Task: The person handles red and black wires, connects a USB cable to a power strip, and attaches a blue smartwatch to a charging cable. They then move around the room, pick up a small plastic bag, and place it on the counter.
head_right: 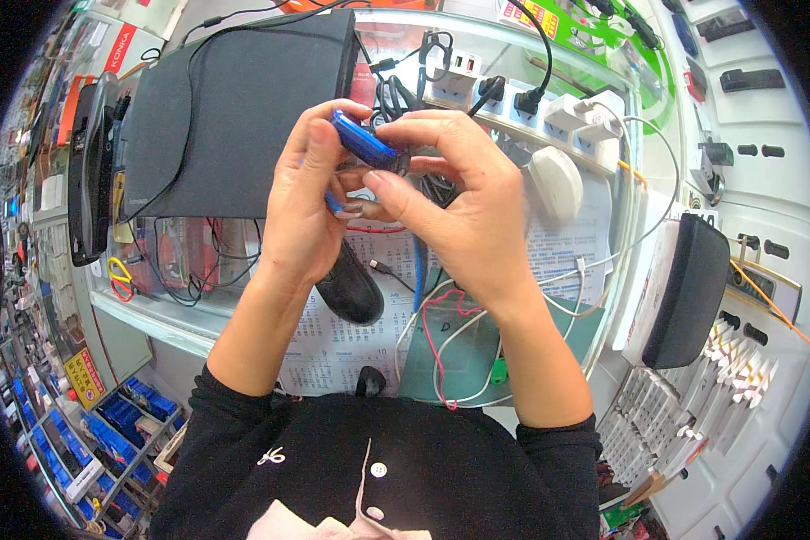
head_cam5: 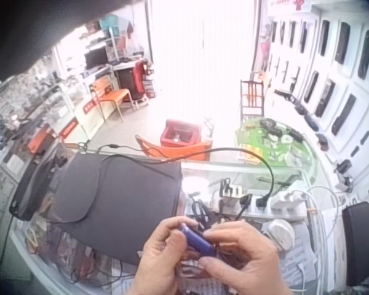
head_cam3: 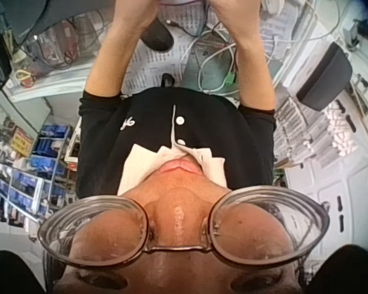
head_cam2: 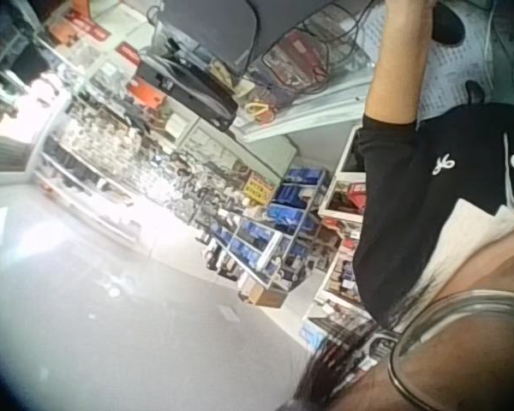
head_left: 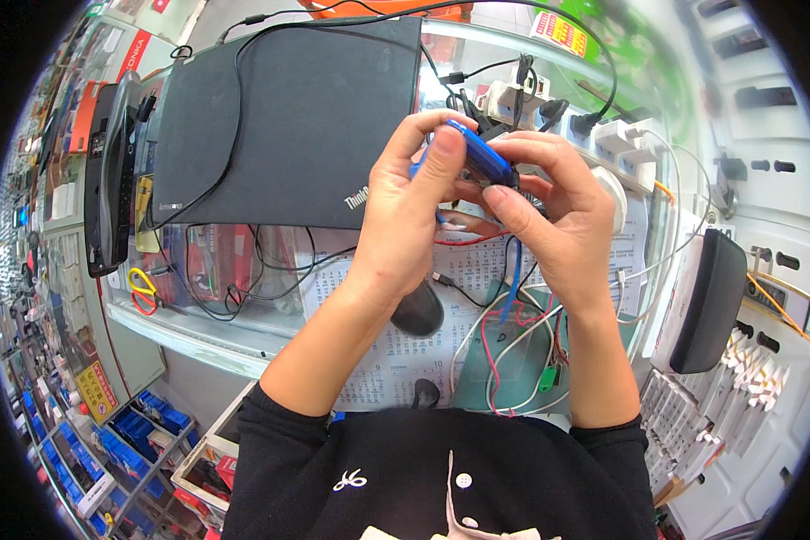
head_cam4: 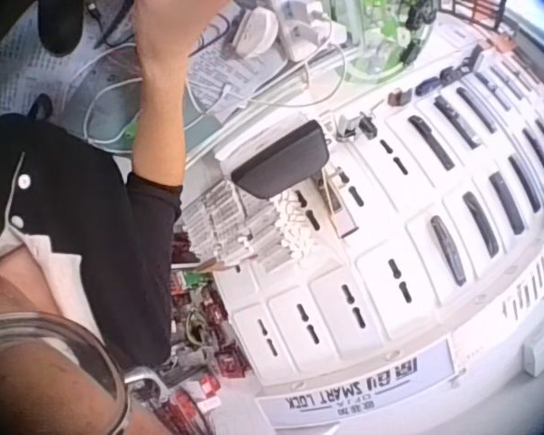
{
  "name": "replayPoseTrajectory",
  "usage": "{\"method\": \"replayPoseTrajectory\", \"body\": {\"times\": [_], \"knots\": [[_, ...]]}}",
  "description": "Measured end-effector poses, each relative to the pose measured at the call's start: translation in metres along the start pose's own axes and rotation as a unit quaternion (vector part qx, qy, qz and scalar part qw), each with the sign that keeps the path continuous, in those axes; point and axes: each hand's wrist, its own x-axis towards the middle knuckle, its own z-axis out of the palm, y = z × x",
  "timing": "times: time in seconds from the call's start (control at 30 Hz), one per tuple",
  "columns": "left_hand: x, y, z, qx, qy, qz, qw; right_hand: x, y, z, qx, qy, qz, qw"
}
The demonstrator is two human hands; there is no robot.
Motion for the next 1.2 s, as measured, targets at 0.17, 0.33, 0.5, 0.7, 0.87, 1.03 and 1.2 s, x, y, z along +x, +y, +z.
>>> {"method": "replayPoseTrajectory", "body": {"times": [0.17, 0.33, 0.5, 0.7, 0.87, 1.03, 1.2], "knots": [[-0.001, 0.002, -0.007, 0.038, -0.029, 0.004, 0.999, -0.003, -0.005, 0.001, 0.003, 0.036, 0.022, 0.999], [-0.003, 0.006, -0.011, 0.123, -0.042, 0.006, 0.991, -0.003, -0.007, -0.003, 0.032, 0.035, 0.058, 0.997], [-0.001, 0.009, -0.008, 0.193, -0.014, 0.053, 0.98, 0.0, -0.008, -0.01, 0.086, 0.021, 0.135, 0.987], [-0.002, 0.017, -0.008, 0.205, -0.005, 0.093, 0.974, 0.006, -0.009, -0.016, 0.147, 0.0, 0.177, 0.973], [0.003, 0.017, -0.011, 0.213, -0.011, 0.055, 0.975, 0.012, -0.007, -0.02, 0.117, -0.024, 0.199, 0.973], [0.006, 0.023, -0.015, 0.153, 0.013, 0.027, 0.988, 0.021, -0.009, -0.028, 0.287, 0.022, 0.176, 0.941], [0.009, 0.026, -0.015, 0.186, -0.015, -0.031, 0.982, 0.022, -0.008, -0.024, 0.173, 0.018, 0.118, 0.978]]}}
